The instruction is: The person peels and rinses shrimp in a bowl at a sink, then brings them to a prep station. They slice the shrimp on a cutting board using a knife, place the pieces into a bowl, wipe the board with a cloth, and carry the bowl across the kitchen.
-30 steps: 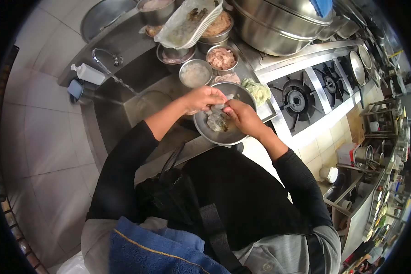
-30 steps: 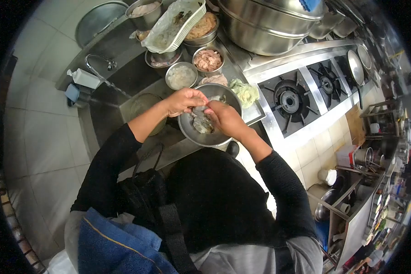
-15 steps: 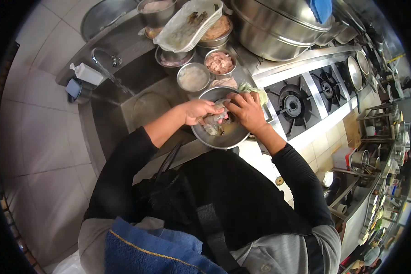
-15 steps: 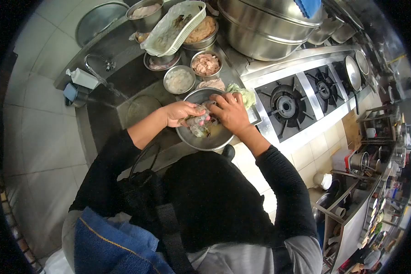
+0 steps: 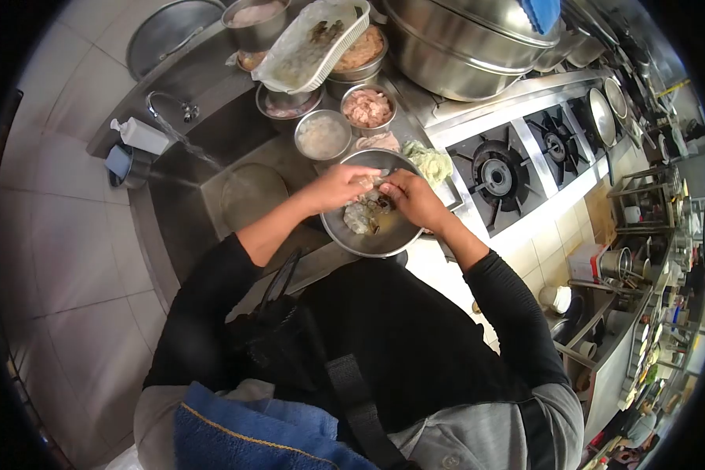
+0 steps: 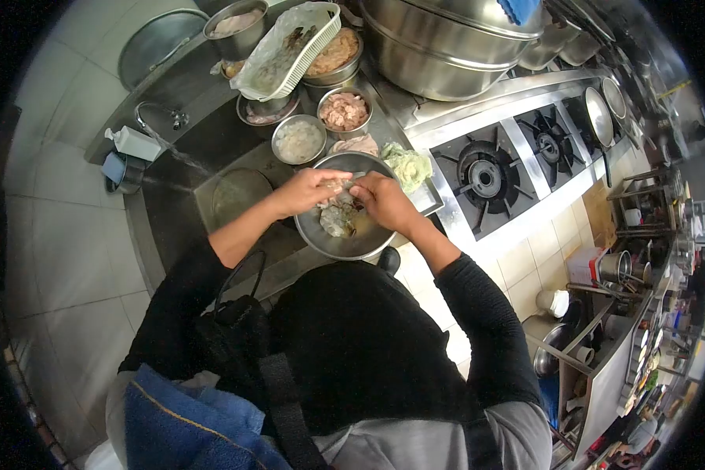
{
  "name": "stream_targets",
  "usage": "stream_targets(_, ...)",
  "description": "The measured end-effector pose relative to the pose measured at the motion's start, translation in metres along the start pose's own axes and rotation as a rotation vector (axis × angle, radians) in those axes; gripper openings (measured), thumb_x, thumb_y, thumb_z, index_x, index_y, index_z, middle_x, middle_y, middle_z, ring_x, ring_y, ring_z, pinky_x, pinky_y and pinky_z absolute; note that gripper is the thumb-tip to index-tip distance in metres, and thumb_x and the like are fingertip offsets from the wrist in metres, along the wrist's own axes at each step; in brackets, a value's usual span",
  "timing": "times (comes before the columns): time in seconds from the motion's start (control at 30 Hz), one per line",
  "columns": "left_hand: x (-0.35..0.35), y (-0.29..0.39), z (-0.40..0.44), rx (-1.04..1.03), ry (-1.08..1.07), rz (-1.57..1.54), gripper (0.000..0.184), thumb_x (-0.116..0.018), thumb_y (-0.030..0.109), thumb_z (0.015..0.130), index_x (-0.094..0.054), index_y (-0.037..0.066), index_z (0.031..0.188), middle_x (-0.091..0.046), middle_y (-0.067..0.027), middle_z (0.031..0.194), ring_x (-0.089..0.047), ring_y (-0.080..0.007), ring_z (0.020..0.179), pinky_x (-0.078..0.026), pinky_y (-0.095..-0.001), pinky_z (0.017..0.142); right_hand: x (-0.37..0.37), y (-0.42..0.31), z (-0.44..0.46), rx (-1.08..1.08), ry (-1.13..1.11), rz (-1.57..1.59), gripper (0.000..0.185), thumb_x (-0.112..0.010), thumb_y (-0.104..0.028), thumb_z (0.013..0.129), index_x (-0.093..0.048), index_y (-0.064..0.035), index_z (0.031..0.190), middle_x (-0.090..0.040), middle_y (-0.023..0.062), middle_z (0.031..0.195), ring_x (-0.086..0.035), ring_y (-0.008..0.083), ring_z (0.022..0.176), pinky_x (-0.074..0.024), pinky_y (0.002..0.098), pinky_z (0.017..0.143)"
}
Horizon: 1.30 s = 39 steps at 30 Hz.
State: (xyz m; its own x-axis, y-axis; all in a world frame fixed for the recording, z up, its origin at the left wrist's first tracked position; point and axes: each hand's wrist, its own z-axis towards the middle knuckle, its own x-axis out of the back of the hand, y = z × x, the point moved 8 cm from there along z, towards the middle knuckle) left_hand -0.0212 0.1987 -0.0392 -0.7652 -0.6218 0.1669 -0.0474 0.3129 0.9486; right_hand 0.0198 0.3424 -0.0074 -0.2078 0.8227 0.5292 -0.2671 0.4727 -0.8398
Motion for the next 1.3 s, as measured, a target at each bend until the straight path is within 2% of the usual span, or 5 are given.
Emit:
stream_targets(0.4,0.011,0.029,0.01,-0.185,0.253,0.695,0.018,-0.063,0.02,0.089,-0.068,0.006,0.1,-0.068,-0.0215,0.095,-0.065,-0.0423,0.093,-0.051,-0.0509,0.078,0.001,-0.017,0.038,0.166,-0.105,-0.637,0.021,-0.064,-0.026,0.082,-0.069,-0.0051,0.083,-0.069,0.0188,0.076,-0.069,0.0393,0.071,-0.0563,0.047,0.068)
stream_targets(1.0,-0.024,0.034,-0.028,-0.425,0.231,0.379,0.023,-0.064,0.023,0.097,-0.066,0.007,0.114,-0.068,-0.0091,0.11,-0.066,-0.0263,0.093,-0.051,-0.0364,0.084,0.005,0.021,0.028,-0.376,-0.243,0.607,0.024,-0.062,-0.022,0.096,-0.071,-0.0003,0.087,-0.065,0.0016,0.077,-0.059,0.0093,0.07,-0.0473,0.0269,0.064)
stream_targets(1.07,-0.018,0.004,-0.027,0.257,0.271,-0.717,0.022,-0.062,0.026,0.101,-0.065,0.014,0.119,-0.068,-0.0015,0.111,-0.063,-0.0139,0.088,-0.048,-0.0301,0.081,0.003,0.005,0.037,-0.31,-0.18,0.471,0.021,-0.065,-0.02,0.094,-0.071,-0.0002,0.089,-0.067,0.0064,0.081,-0.06,0.014,0.07,-0.0492,0.0297,0.066)
stream_targets(1.13,-0.01,-0.002,-0.016,0.137,0.214,-0.835,0.023,-0.062,0.027,0.101,-0.063,0.018,0.122,-0.066,0.0045,0.109,-0.058,-0.0066,0.084,-0.045,-0.0256,0.077,0.013,-0.04,0.048,0.181,0.049,-0.132,0.018,-0.068,-0.019,0.09,-0.07,-0.0008,0.093,-0.069,0.0141,0.084,-0.064,0.0247,0.073,-0.0516,0.0355,0.071)
stream_targets(1.3,0.014,-0.013,-0.018,0.143,0.451,-0.77,0.018,-0.064,0.016,0.097,-0.063,0.009,0.114,-0.065,0.0022,0.099,-0.056,-0.0072,0.078,-0.041,-0.0225,0.065,-0.007,-0.001,0.051,-0.14,-0.058,0.013,0.016,-0.072,-0.014,0.081,-0.069,-0.0016,0.09,-0.071,0.018,0.088,-0.068,0.0361,0.082,-0.0532,0.043,0.076)
